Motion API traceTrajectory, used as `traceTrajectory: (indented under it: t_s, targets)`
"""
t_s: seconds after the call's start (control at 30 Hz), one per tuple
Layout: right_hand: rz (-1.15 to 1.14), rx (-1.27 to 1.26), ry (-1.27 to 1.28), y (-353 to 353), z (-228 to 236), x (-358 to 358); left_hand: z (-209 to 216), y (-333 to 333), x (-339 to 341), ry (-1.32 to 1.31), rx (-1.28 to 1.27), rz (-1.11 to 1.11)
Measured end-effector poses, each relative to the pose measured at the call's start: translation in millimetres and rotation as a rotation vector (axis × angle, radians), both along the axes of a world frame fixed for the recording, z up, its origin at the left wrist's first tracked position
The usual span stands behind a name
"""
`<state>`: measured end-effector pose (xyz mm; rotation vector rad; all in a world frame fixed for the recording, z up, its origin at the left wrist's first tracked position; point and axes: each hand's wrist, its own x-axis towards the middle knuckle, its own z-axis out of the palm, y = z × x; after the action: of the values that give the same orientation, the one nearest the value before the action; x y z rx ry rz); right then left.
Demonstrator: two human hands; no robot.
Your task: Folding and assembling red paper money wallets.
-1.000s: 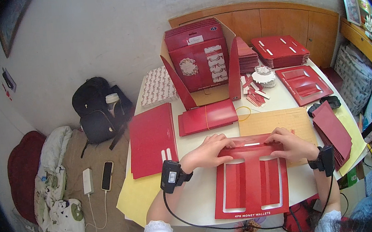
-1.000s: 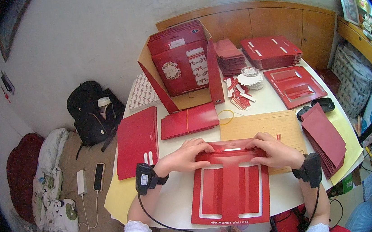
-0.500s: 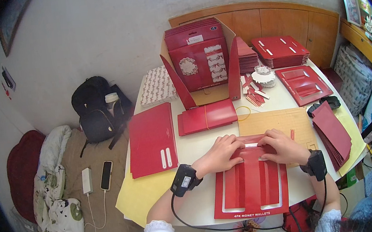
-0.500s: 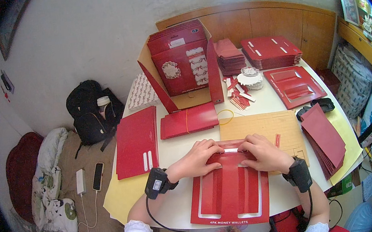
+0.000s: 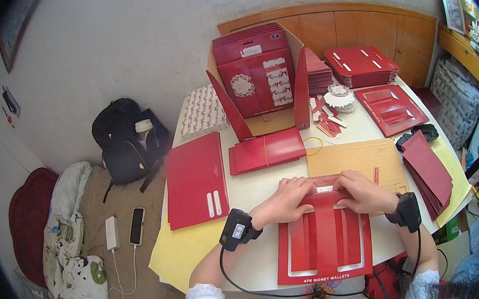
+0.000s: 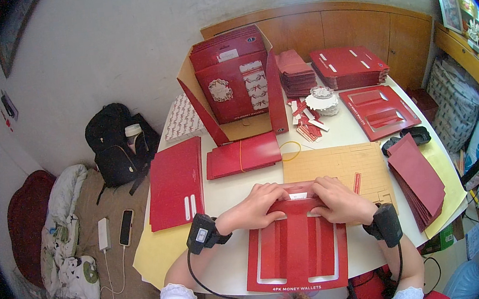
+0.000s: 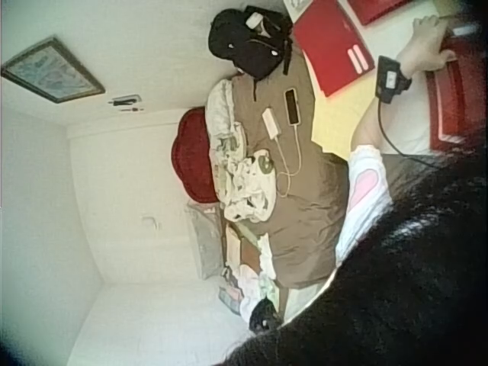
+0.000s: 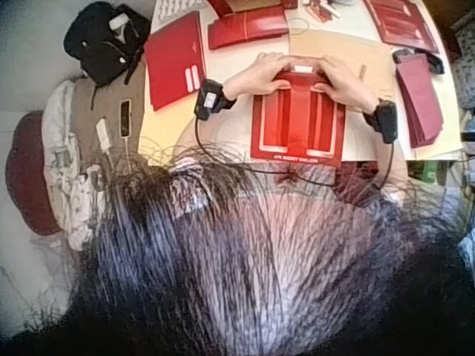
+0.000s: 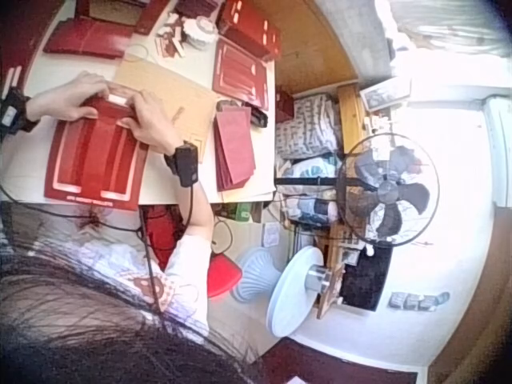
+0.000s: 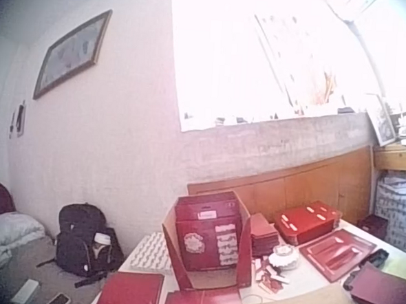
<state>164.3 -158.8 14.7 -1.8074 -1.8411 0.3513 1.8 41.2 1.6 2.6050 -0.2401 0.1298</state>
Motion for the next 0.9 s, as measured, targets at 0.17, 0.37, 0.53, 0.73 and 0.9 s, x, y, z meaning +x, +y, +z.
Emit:
traceTrajectory:
  t_s: [0.17, 0.37, 0.53, 0.73, 0.9]
  targets:
    - [0.012, -0.013, 0.002, -1.8, -1.1, 3.2, 1.7, 0.2, 1.6, -0.007, -0.007, -0.014]
    - [-0.046, -0.022, 0.142, -9.6, 0.9, 10.2, 11.9, 15.5, -8.8, 0.062, 0.01, 0.05]
    - [-0.094, -0.078, 0.102, -23.5, 0.9, 29.5, 19.2, 36.9, -17.2, 0.228, 0.092, 0.104]
    - [-0.076, -0.094, 0.065, -26.8, 6.2, 31.7, 23.6, 38.4, -20.6, 0.224, 0.056, 0.111]
    - [-0.121, -0.14, 0.041, -24.8, 6.4, 28.8, 20.0, 35.6, -16.8, 0.242, 0.075, 0.129]
